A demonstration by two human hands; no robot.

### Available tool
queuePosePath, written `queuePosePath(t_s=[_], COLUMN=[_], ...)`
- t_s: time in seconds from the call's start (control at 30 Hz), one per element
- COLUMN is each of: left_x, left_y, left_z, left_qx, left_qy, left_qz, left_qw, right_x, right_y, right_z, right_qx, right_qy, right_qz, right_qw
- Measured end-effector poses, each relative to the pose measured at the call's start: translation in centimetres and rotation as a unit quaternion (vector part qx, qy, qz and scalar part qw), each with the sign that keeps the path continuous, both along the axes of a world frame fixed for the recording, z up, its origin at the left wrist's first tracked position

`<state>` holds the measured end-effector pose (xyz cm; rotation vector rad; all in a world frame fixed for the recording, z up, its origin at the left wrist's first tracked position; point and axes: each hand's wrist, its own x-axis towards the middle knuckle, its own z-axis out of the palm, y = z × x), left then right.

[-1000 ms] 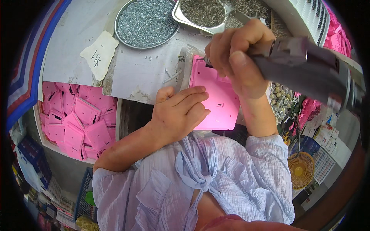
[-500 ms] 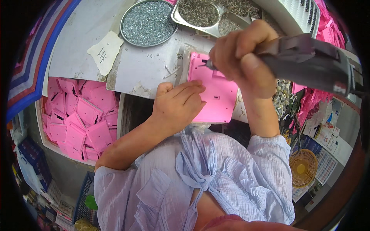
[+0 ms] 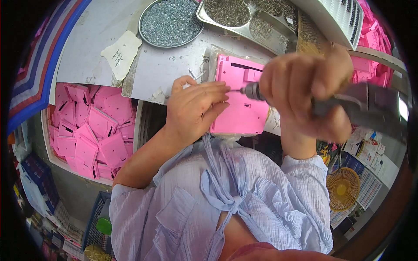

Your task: Assembling components and soldering wires inside a pink plastic toy housing at a workbench.

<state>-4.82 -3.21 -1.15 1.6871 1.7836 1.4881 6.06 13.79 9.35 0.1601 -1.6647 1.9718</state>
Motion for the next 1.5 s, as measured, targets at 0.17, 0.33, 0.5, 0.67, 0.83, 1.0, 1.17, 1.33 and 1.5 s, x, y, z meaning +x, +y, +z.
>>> queuePosePath(t_s=[0.17, 0.33, 0.5, 0.67, 0.83, 1.0, 1.17, 1.33, 1.5], left_x=[0.3, 0.2, -0.6, -11.0, -14.7, -15.3, -14.5, -15.2, -15.0], left_y=[-0.1, -0.2, 0.0, 5.2, 6.3, 7.4, 9.0, 9.3, 9.4], left_z=[0.7, 0.3, 1.2, 1.1, -2.6, -2.9, -3.6, -3.8, -3.4], left_qx=[0.004, 0.013, -0.001, 0.037, -0.156, -0.176, -0.132, -0.175, -0.078], left_qy=[0.018, 0.065, 0.11, 0.134, 0.405, 0.365, 0.348, 0.333, 0.354], left_qz=[0.026, 0.021, -0.048, 0.084, 0.18, 0.184, 0.218, 0.17, 0.223], left_qw=[0.999, 0.998, 0.993, 0.987, 0.883, 0.896, 0.902, 0.911, 0.905], right_x=[1.4, 1.9, 2.2, 4.0, 5.1, 4.5, 2.9, 2.8, 2.0], right_y=[-1.8, -3.3, -3.0, -2.3, -2.4, -3.9, -5.7, -5.1, -5.6], right_z=[0.3, 0.1, -0.1, -0.3, -0.3, -0.5, -1.1, -2.3, -2.9], right_qx=[-0.025, -0.049, -0.044, -0.034, -0.032, -0.085, -0.103, 0.024, 0.144], right_qy=[-0.002, -0.039, -0.023, -0.026, -0.028, -0.056, -0.086, -0.13, -0.122], right_qz=[-0.009, -0.051, -0.035, -0.04, -0.047, -0.079, -0.073, -0.026, 0.01], right_qw=[1.0, 0.997, 0.998, 0.998, 0.998, 0.992, 0.988, 0.991, 0.982])
